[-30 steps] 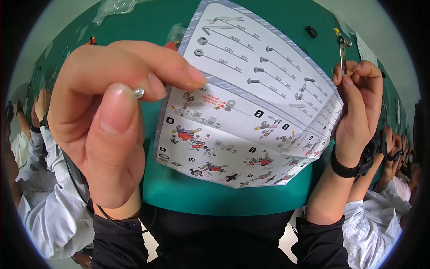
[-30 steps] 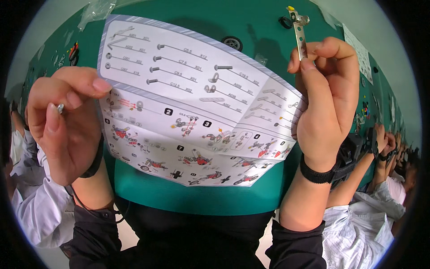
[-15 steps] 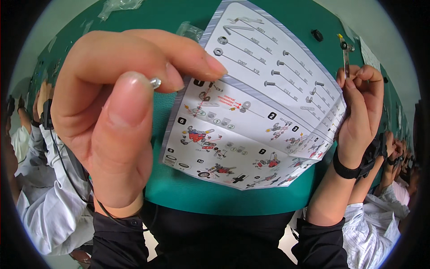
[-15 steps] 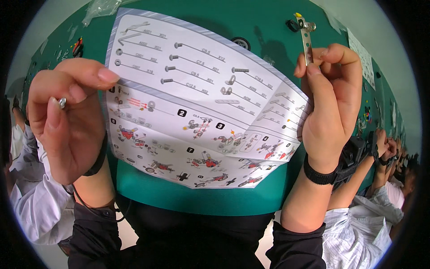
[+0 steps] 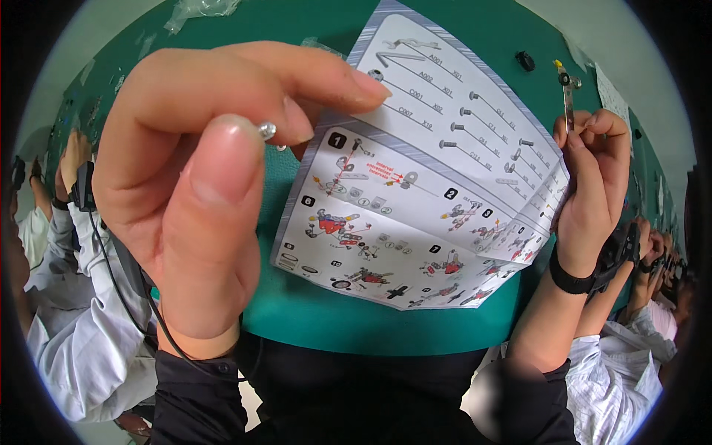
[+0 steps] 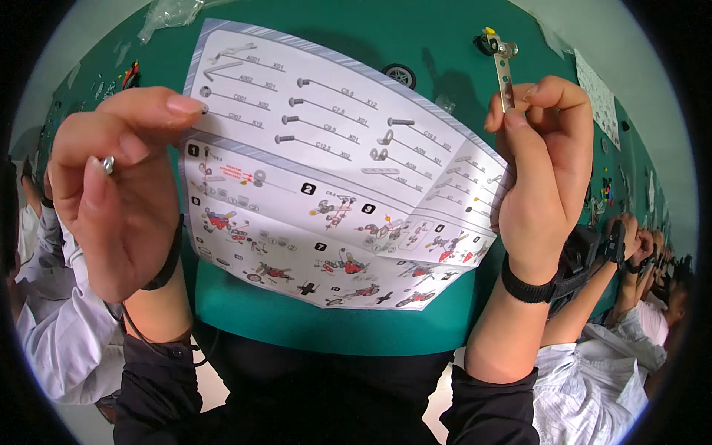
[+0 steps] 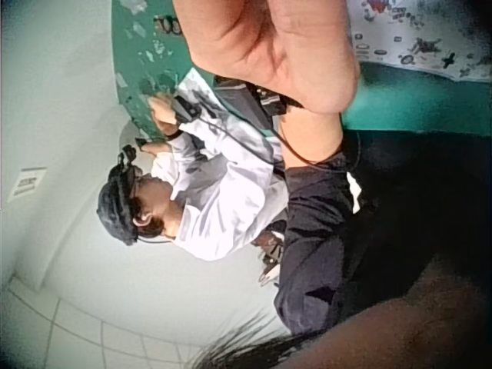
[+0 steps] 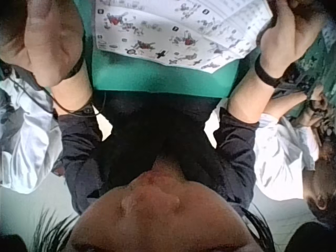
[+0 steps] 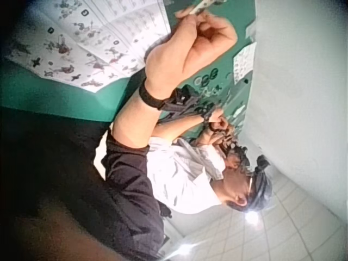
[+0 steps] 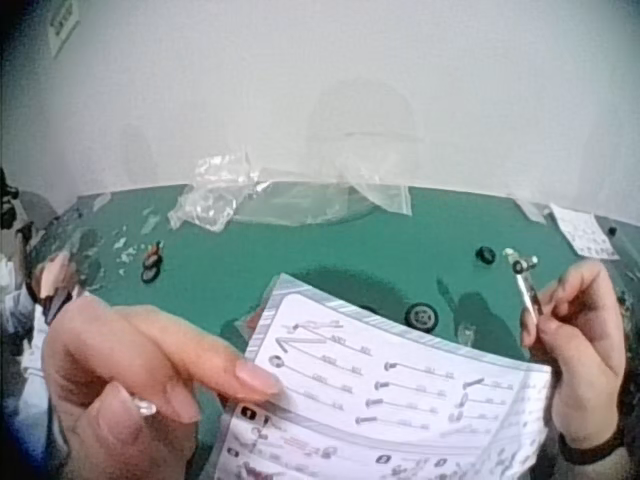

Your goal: The recorder is assembling a toy car model using metal and plastic components, following paper instructions.

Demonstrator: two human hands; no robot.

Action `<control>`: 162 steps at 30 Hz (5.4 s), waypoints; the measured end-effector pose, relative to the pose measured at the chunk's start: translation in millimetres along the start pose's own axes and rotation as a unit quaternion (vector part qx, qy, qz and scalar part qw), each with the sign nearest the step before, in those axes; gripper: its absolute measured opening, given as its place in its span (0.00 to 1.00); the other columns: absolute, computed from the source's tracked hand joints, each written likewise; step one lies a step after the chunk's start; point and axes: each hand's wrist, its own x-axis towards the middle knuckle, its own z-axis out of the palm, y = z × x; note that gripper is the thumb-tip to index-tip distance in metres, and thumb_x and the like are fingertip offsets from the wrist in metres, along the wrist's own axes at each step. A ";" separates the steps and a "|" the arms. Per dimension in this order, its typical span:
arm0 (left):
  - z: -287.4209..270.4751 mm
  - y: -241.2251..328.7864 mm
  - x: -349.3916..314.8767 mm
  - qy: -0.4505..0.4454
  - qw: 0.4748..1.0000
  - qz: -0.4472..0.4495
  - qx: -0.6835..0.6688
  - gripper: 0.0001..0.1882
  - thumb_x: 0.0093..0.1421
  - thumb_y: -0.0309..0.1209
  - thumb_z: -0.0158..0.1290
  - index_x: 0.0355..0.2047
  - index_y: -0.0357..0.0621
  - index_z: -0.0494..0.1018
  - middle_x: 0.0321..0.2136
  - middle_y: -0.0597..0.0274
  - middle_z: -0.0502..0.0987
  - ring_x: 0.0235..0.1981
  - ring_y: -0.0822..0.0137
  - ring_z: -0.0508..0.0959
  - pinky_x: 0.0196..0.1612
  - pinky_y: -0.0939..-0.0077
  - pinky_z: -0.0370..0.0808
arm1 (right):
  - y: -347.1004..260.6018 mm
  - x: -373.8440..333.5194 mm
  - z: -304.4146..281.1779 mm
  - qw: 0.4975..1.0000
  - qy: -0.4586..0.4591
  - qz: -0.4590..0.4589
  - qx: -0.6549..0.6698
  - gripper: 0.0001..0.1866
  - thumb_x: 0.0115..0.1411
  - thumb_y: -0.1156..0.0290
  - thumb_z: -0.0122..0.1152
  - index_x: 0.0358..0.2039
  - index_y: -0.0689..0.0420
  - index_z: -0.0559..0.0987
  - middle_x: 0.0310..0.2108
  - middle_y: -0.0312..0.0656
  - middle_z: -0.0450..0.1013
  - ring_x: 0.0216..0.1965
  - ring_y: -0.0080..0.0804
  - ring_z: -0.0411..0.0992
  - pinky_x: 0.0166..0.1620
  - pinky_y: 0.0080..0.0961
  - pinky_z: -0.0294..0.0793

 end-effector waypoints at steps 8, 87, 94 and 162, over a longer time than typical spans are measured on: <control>15.5 12.3 12.9 0.008 0.997 -0.005 -0.081 0.11 0.69 0.34 0.37 0.40 0.37 0.64 0.44 0.30 0.74 0.47 0.51 0.76 0.54 0.62 0.68 | 1.2 2.8 1.3 1.000 -0.002 -0.001 0.000 0.12 0.62 0.85 0.45 0.45 0.59 0.65 0.37 0.43 0.69 0.38 0.26 0.66 0.45 0.22 0.65; 15.0 -47.2 0.1 -0.334 0.901 -0.164 0.223 0.05 0.45 0.20 0.55 0.24 0.40 0.71 0.31 0.46 0.81 0.21 0.48 0.78 0.24 0.65 0.75 | 19.0 18.8 -84.5 0.969 -0.116 0.128 -0.175 0.06 0.61 0.85 0.46 0.34 0.60 0.67 0.34 0.37 0.66 0.37 0.22 0.64 0.45 0.17 0.61; 15.3 -49.7 5.1 -0.327 0.907 -0.153 0.217 0.03 0.50 0.19 0.54 0.26 0.37 0.73 0.25 0.49 0.78 0.26 0.47 0.80 0.30 0.65 0.77 | 10.1 17.3 -88.8 0.968 -0.115 0.137 -0.176 0.06 0.60 0.86 0.46 0.34 0.60 0.68 0.35 0.38 0.66 0.37 0.23 0.64 0.45 0.18 0.62; 20.2 -41.0 10.1 -0.338 0.898 -0.187 0.213 0.04 0.52 0.23 0.55 0.27 0.35 0.73 0.26 0.52 0.73 0.27 0.49 0.74 0.30 0.63 0.70 | -20.6 17.0 15.5 0.976 -0.101 0.191 0.036 0.11 0.67 0.74 0.48 0.42 0.67 0.75 0.30 0.38 0.71 0.30 0.22 0.69 0.33 0.18 0.67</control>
